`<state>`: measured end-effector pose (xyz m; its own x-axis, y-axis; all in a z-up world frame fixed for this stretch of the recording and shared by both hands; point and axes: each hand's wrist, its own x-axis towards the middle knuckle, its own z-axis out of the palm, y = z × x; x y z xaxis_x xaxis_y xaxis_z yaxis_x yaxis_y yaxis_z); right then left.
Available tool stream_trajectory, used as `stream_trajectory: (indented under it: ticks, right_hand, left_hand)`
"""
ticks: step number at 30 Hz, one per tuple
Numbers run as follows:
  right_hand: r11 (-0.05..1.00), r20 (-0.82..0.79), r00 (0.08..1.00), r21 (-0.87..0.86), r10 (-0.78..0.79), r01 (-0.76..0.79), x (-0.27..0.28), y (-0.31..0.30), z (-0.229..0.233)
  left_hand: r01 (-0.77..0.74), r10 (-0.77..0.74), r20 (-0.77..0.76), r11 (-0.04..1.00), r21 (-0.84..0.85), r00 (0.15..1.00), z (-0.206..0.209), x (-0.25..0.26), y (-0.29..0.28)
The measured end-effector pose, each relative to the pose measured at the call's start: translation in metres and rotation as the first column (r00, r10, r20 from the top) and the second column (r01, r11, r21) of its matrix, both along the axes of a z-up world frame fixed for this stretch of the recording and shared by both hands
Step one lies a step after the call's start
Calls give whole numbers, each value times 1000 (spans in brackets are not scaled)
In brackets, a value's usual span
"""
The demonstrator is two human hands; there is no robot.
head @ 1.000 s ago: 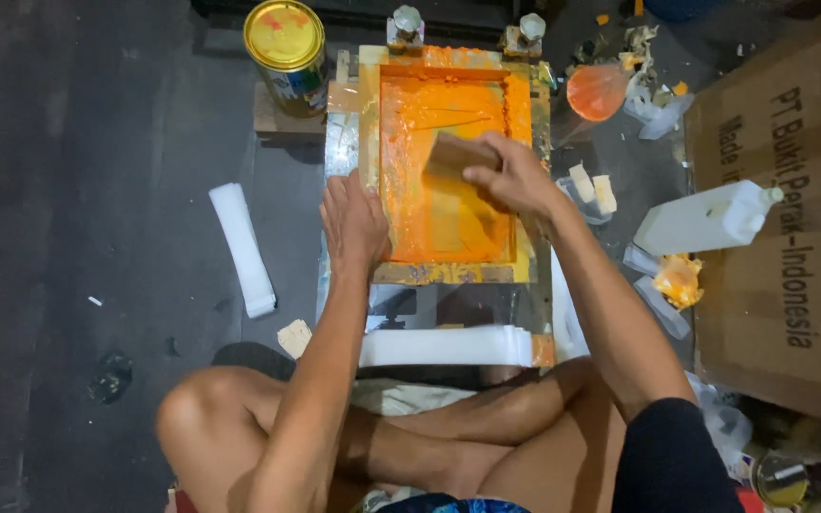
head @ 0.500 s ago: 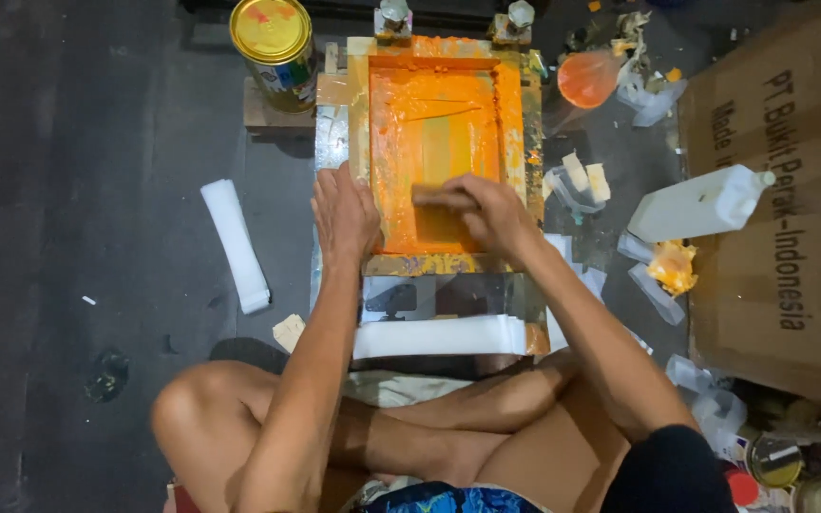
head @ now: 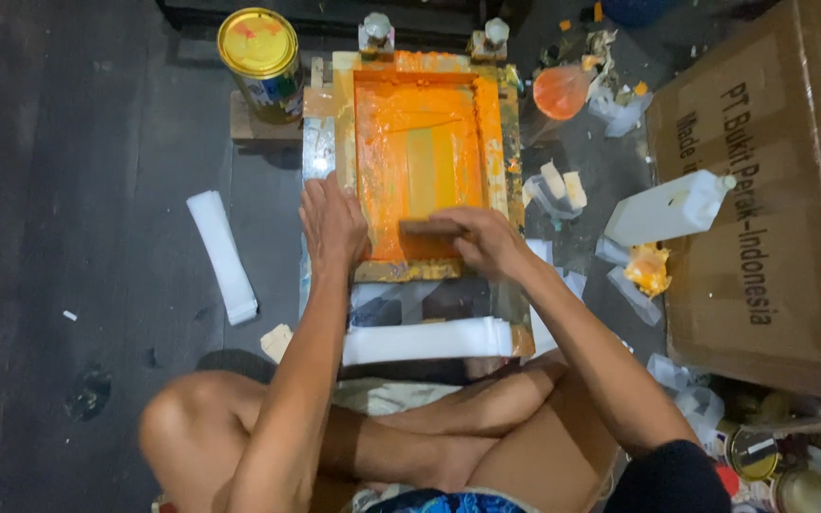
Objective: The person sits cross-legged on the floor and uses a squeegee to spread orange ink across a screen printing frame. They then place a white foam strip under the frame, pull it through, and repeat the process with additional strips.
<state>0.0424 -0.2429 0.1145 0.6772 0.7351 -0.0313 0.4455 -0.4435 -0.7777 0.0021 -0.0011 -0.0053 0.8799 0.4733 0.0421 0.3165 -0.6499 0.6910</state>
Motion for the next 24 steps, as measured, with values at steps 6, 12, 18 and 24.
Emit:
stream_trajectory:
  ticks: [6, 12, 18, 24]
  right_hand:
    - [985, 239, 957, 79, -166, 151, 97, 29, -54]
    - [985, 222, 960, 82, -169, 154, 84, 42, -40]
    - [996, 146, 987, 68, -66, 57, 39, 25, -27]
    - [999, 72, 997, -37, -22, 24, -11, 1, -19]
  left_hand:
    - [-13, 13, -45, 1000, 0, 999, 15, -2, -4]
    - [-1, 0, -74, 1000, -14, 997, 18, -1, -3]
    - [6, -6, 5, 1000, 3, 1000, 18, -5, -3]
    - [19, -20, 37, 999, 32, 999, 2, -3, 1]
